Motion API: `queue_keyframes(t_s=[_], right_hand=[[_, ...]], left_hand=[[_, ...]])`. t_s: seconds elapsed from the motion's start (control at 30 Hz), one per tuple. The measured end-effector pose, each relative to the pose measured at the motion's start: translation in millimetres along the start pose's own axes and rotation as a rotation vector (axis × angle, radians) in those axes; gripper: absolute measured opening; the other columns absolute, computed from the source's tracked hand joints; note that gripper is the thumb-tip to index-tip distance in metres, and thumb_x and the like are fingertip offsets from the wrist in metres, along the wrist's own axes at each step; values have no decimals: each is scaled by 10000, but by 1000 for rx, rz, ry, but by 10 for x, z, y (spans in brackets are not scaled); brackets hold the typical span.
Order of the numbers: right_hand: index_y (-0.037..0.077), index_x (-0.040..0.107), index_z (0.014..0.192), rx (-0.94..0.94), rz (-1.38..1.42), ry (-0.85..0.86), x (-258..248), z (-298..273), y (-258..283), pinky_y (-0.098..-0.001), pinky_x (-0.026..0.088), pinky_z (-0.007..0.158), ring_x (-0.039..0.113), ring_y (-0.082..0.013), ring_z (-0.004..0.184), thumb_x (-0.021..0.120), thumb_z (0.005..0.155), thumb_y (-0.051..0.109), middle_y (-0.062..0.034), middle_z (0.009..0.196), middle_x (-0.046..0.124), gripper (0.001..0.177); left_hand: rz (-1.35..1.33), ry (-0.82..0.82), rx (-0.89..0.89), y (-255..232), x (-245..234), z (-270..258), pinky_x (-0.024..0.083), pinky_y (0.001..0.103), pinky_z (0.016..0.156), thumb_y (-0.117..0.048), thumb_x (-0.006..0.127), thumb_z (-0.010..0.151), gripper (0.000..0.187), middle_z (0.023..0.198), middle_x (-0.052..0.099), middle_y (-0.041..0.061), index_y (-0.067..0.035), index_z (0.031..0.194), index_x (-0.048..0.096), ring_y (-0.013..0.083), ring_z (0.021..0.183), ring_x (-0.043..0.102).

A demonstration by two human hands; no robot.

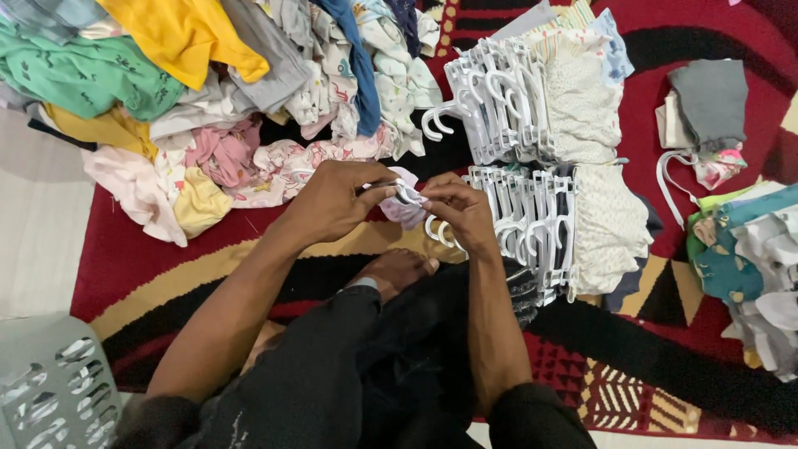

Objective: Hanging baby clothes onto plastic hangers from a pile on the floor.

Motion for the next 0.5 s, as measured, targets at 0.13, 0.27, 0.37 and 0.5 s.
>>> queue_keyframes(t_s=[0.13, 0.27, 0.37, 0.5], right_hand=[[-88, 907, 1255, 13, 45, -19, 12, -9, -79, -324, 673, 871, 773, -181, 979, 954, 966, -146, -216, 1163, 781, 298], [-95, 885, 1263, 16, 131, -69, 25, 0, -100, -321, 688, 873, 792, -198, 971, 938, 960, -163, -239, 1165, 789, 315], [-89, 881, 1277, 31, 129, -95, 61, -18, -45, -320, 701, 881, 809, -199, 997, 935, 968, -155, -218, 1174, 794, 321], [-80, 874, 1281, 49, 104, -128, 87, -13, -59, -331, 716, 923, 846, -212, 1045, 937, 975, -156, -203, 1200, 816, 321]], left_hand=[[-9, -18, 16, 19, 4, 4, 682, 559, 939, -124, 817, 1154, 91, 1052, 906, 209, -124, 1208, 890, 473, 1034, 885], [-28, -28, -20, 88, 16, -5, 683, 553, 968, -137, 815, 1154, 117, 1065, 914, 195, -145, 1231, 903, 455, 1057, 888], [-42, -30, -92, 145, 26, 1, 679, 547, 989, -159, 815, 1151, 141, 1069, 928, 178, -161, 1249, 916, 429, 1068, 898], [-46, -42, -153, 265, 56, 26, 678, 532, 987, -192, 831, 1140, 155, 1076, 935, 158, -179, 1264, 922, 394, 1077, 907]])
Point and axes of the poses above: each hand's wrist, its own z-axis towards the middle knuckle, its own x-axis out of the palm, y = z × x, the point moved 7 cm from there along z, towards the middle knuckle
